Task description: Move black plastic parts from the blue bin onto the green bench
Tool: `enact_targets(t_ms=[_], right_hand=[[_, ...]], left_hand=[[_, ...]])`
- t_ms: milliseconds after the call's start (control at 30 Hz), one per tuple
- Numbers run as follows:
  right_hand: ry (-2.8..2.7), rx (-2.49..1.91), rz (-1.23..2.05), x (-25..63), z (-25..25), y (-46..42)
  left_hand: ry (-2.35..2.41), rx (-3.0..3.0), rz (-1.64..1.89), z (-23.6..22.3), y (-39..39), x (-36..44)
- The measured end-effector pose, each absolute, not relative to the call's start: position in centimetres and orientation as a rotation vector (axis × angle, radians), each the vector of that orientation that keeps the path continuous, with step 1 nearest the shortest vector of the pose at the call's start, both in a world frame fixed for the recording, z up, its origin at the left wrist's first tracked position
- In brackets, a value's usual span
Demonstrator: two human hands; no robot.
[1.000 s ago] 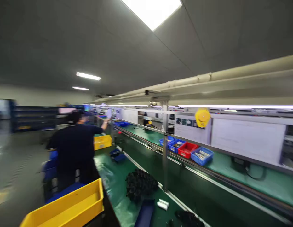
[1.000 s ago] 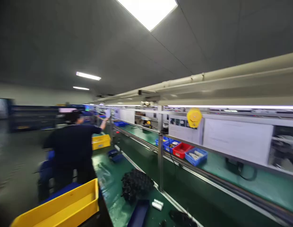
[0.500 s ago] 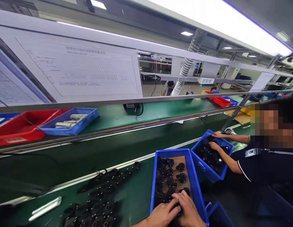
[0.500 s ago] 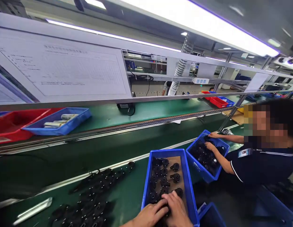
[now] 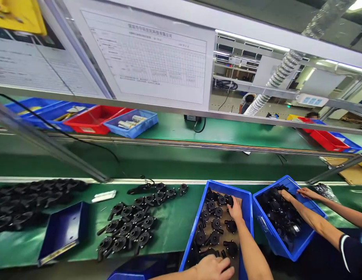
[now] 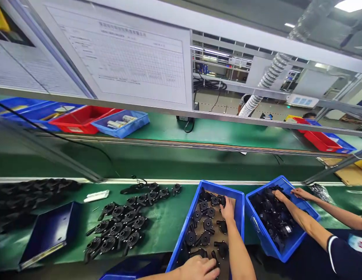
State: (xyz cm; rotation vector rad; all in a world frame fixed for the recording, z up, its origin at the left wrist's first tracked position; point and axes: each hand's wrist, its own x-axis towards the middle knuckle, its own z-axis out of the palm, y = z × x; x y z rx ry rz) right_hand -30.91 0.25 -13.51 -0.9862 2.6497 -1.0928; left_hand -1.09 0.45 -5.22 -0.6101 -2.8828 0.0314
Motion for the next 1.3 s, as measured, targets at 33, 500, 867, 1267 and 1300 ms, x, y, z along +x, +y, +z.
enact_targets(t_ms=[33,500,867,1267,1300], right_hand=[[2.643,-0.978,-1.088,-30.4,-13.8,0.7],[2.466,-1.032,-1.115,-11.5,-17.4,14.6],[2.222,-1.618,-0.904,-9.6,-6.3,-19.9],[2.207,-1.300,-0.407,-5.2,-6.7,-34.0],[2.215,-1.258,-0.420,-4.9,-6.4,-33.7]], left_hand=[[-2.861,-0.645,0.033,-5.9,0.6,-1.1],[-2.850,-0.592,-0.952,-9.6,-4.1,0.8],[-2.536,1.338,-0.326,-7.1,-30.1,11.9],[-2.874,1.580,-0.138,-9.1,-40.6,11.3],[-2.912,1.561,-0.143,-8.9,-40.9,11.3]])
